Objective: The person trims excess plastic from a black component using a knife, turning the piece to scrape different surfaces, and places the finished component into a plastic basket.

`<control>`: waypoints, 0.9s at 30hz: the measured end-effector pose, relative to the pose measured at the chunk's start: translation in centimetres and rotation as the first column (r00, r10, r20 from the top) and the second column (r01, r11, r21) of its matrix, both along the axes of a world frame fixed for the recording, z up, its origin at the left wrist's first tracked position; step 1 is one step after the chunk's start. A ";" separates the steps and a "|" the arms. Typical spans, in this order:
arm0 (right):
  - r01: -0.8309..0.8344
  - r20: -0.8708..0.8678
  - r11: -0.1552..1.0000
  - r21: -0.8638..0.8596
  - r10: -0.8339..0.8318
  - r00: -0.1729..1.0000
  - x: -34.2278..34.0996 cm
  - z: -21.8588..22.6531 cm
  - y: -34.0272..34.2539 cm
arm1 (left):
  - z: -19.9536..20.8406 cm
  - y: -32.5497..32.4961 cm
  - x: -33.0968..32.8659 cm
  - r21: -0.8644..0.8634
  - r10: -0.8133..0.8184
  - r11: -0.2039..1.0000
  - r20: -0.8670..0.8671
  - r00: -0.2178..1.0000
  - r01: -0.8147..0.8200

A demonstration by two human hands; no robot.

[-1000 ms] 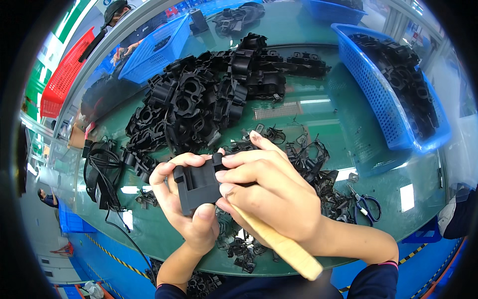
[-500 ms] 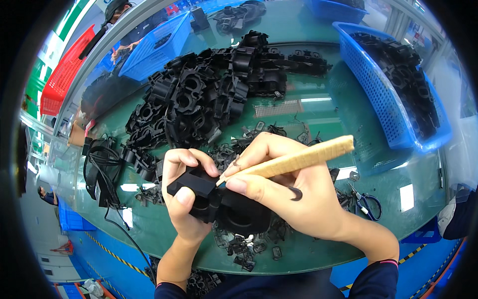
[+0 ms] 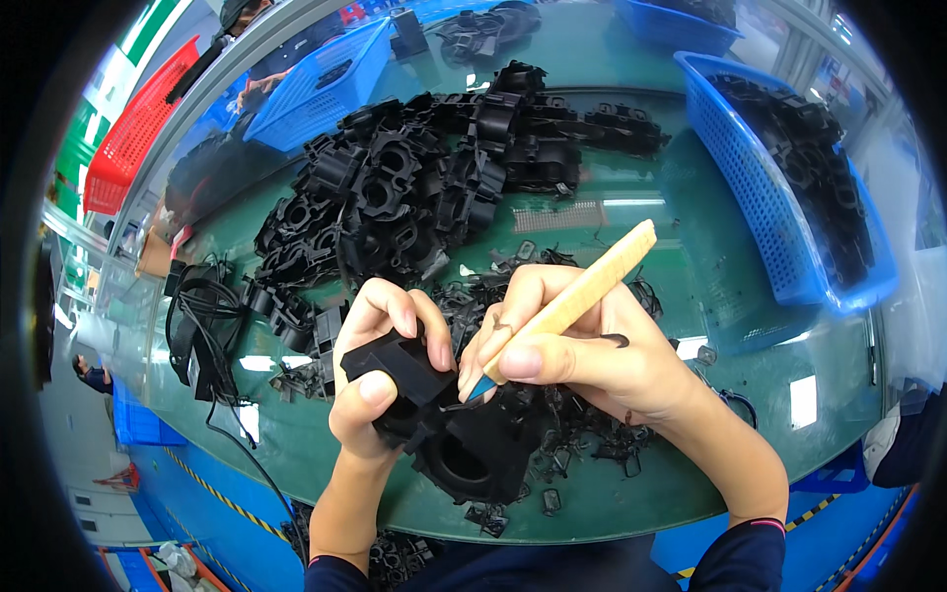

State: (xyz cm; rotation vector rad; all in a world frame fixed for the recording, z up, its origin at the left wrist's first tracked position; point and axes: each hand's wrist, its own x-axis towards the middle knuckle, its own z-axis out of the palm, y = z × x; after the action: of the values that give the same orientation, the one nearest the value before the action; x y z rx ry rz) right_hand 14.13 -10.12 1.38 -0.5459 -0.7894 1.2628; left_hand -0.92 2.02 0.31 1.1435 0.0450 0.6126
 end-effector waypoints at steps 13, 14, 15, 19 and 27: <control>0.447 0.537 0.893 0.057 -0.405 0.740 0.7 3.1 -1.3 | -0.2 0.7 -0.2 0.139 0.069 0.987 0.105 0.992 -0.084; 0.487 0.622 0.873 0.007 -0.386 0.682 0.4 3.6 -1.5 | -0.2 0.7 -0.2 0.135 0.063 0.988 0.119 0.991 -0.079; 0.492 0.635 0.869 0.052 -0.409 0.655 0.3 3.8 -1.4 | -0.1 0.7 -0.2 0.130 0.056 0.989 0.134 0.989 -0.074; 0.531 0.686 0.846 0.044 -0.412 0.600 0.0 3.3 -1.3 | -0.1 0.9 0.2 0.141 0.055 0.987 0.180 0.982 -0.082; 0.591 0.605 0.792 0.151 -0.547 0.578 -0.6 3.2 -1.2 | -0.1 1.0 0.1 0.174 0.004 0.984 0.237 0.971 -0.047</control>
State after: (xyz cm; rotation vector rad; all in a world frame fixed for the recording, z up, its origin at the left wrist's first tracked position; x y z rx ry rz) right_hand 13.57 -11.34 4.62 -1.2152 -1.0056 0.4713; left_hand -0.85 2.98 0.22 1.2366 -0.2036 0.7843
